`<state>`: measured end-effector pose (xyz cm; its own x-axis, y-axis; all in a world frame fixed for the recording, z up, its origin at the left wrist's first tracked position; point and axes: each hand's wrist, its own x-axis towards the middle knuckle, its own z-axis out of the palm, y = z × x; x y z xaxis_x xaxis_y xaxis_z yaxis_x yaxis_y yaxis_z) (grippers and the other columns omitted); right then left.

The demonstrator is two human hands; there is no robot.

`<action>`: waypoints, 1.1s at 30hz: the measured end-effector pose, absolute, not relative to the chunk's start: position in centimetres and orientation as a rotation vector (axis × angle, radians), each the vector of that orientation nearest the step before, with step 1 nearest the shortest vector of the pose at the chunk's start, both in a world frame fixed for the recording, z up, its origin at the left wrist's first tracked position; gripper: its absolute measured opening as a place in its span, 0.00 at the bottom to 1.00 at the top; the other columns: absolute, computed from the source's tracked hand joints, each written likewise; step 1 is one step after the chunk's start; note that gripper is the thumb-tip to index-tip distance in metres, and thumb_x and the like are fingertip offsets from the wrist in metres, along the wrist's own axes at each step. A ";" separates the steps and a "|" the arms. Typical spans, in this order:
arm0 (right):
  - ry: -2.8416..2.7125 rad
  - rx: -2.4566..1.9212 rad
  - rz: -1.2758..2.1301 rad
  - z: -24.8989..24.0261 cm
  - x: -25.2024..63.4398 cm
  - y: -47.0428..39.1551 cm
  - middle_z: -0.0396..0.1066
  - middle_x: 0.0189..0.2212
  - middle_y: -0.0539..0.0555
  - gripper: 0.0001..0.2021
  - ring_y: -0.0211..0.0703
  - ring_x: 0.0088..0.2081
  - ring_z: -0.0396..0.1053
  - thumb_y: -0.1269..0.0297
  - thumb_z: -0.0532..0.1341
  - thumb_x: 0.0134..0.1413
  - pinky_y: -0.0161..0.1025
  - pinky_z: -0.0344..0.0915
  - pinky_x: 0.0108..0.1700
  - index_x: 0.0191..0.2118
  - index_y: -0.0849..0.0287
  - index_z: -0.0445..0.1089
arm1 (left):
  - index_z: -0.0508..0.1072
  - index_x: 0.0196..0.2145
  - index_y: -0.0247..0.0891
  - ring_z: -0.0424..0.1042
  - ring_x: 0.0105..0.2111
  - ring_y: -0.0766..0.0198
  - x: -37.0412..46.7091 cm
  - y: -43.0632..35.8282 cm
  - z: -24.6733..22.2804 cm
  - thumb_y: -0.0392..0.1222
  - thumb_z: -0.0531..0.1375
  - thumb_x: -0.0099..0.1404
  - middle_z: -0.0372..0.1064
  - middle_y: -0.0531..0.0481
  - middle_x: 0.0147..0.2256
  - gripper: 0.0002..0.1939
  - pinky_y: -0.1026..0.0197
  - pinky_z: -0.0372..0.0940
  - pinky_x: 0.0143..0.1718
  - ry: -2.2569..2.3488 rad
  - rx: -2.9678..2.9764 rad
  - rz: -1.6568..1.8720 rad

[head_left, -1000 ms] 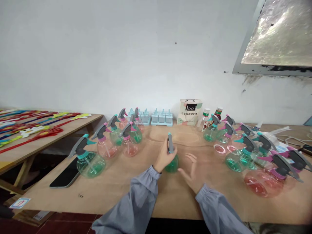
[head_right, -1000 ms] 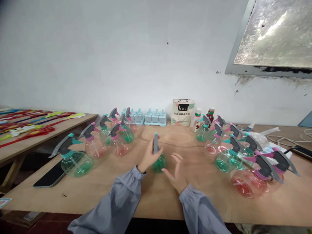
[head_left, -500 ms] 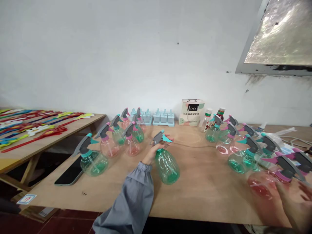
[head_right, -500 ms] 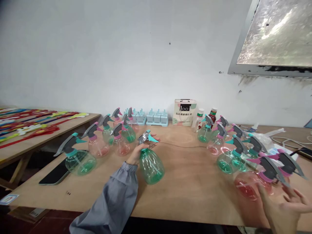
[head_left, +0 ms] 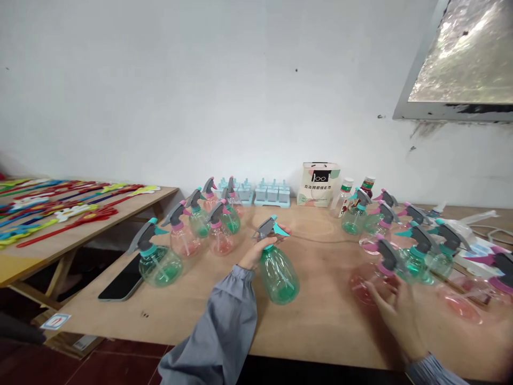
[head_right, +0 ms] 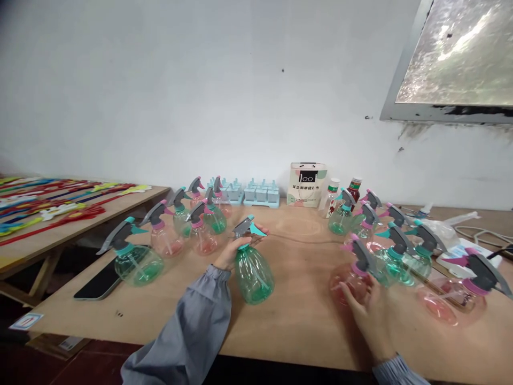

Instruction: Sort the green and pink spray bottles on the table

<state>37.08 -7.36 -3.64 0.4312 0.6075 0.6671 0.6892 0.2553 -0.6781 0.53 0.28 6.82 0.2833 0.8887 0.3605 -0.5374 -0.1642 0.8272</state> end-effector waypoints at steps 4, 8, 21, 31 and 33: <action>-1.380 -1.304 0.026 -3.2 32.6 -2.0 0.67 0.44 0.60 0.40 0.55 0.45 0.69 0.32 0.65 0.44 0.58 0.68 0.51 0.55 0.59 0.64 | 0.76 0.37 0.38 0.76 0.49 0.49 0.9 0.5 6.8 0.46 0.69 0.51 0.79 0.45 0.37 0.16 0.48 0.65 0.56 0.459 1.146 1.355; -1.382 -1.255 0.078 -2.8 29.2 2.5 0.65 0.47 0.61 0.40 0.55 0.49 0.66 0.35 0.65 0.46 0.57 0.66 0.54 0.57 0.61 0.63 | 0.73 0.27 0.40 0.79 0.40 0.53 1.3 0.9 6.8 0.46 0.68 0.51 0.74 0.50 0.26 0.10 0.54 0.70 0.46 0.570 1.141 1.462; -1.324 -1.203 0.076 -3.7 25.6 4.7 0.63 0.51 0.61 0.38 0.55 0.55 0.62 0.40 0.65 0.50 0.57 0.61 0.59 0.60 0.59 0.60 | 0.76 0.36 0.39 0.78 0.46 0.51 2.1 0.8 6.1 0.46 0.68 0.50 0.78 0.48 0.35 0.15 0.48 0.67 0.54 0.493 1.073 1.444; -1.339 -1.195 0.089 -3.7 25.8 4.7 0.63 0.52 0.62 0.38 0.55 0.55 0.62 0.39 0.64 0.51 0.57 0.60 0.60 0.61 0.59 0.60 | 0.76 0.33 0.39 0.77 0.47 0.49 1.6 0.4 6.3 0.42 0.64 0.48 0.79 0.47 0.36 0.12 0.48 0.65 0.55 0.461 1.121 1.335; -1.341 -1.197 0.080 -3.6 25.8 4.6 0.63 0.52 0.62 0.39 0.55 0.55 0.62 0.39 0.64 0.51 0.56 0.60 0.60 0.60 0.60 0.60 | 0.76 0.29 0.39 0.77 0.46 0.50 1.7 0.5 6.3 0.41 0.63 0.47 0.79 0.48 0.33 0.09 0.48 0.65 0.57 0.479 1.120 1.377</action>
